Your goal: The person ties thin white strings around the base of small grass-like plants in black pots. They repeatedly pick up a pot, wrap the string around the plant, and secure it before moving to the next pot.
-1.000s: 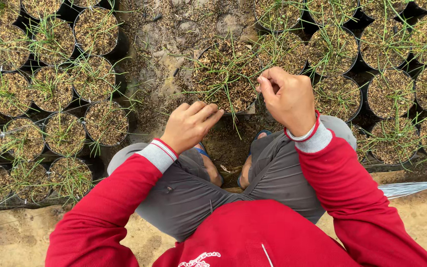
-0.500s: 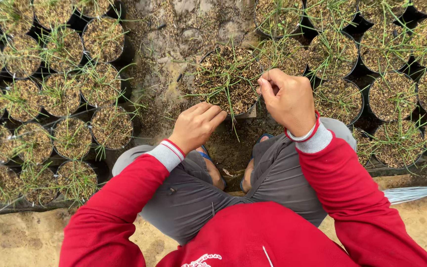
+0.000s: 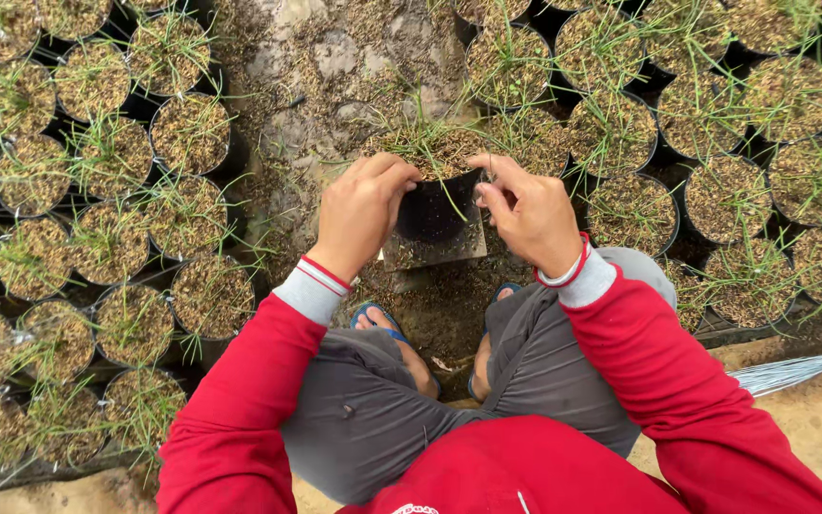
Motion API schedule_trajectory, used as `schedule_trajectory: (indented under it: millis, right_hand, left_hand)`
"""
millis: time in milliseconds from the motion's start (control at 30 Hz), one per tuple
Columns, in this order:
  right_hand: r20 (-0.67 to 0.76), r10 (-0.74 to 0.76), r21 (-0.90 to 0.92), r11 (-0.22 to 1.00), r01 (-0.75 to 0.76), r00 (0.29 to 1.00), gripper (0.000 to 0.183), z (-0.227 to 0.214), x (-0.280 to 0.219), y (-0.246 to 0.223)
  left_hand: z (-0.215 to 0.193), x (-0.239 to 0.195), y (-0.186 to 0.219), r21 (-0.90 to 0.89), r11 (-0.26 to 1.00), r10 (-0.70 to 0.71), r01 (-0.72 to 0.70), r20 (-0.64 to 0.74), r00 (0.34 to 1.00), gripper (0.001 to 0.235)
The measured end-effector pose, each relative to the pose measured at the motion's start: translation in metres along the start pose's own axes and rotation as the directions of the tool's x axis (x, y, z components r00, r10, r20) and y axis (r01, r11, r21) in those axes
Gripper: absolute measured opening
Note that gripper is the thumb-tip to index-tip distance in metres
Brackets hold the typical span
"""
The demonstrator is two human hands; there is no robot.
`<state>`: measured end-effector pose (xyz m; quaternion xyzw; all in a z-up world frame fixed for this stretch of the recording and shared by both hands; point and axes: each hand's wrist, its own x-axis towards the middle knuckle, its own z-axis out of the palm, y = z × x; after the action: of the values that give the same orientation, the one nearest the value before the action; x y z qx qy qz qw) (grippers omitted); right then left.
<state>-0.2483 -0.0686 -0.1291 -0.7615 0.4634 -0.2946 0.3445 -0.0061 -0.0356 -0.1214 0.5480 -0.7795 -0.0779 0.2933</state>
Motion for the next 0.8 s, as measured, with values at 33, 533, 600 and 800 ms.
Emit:
schedule_trajectory:
  millis: [33,533,600,800]
  right_hand:
    - [0.002,-0.006,0.013,1.000,0.006,1.000,0.031,0.002,0.002,0.000]
    - [0.004,0.073,0.113,0.991,-0.073,0.997,0.025,0.052,0.013,0.010]
    - [0.008,0.082,0.113,0.990,-0.082,0.997,0.026,0.052,0.013,0.011]
    - [0.025,0.088,0.158,0.983,-0.091,0.996,0.028,0.051,0.011,0.011]
  left_hand:
    - [0.000,0.002,-0.003,-0.023,1.000,-0.002,0.002,-0.013,1.000,0.010]
    - [0.005,-0.019,-0.028,-0.157,0.988,-0.016,0.005,-0.068,0.998,0.026]
    - [0.011,-0.020,-0.026,-0.158,0.987,-0.022,0.011,-0.071,0.997,0.033]
    - [0.022,-0.020,-0.019,-0.073,0.997,-0.004,-0.003,-0.098,0.995,0.038]
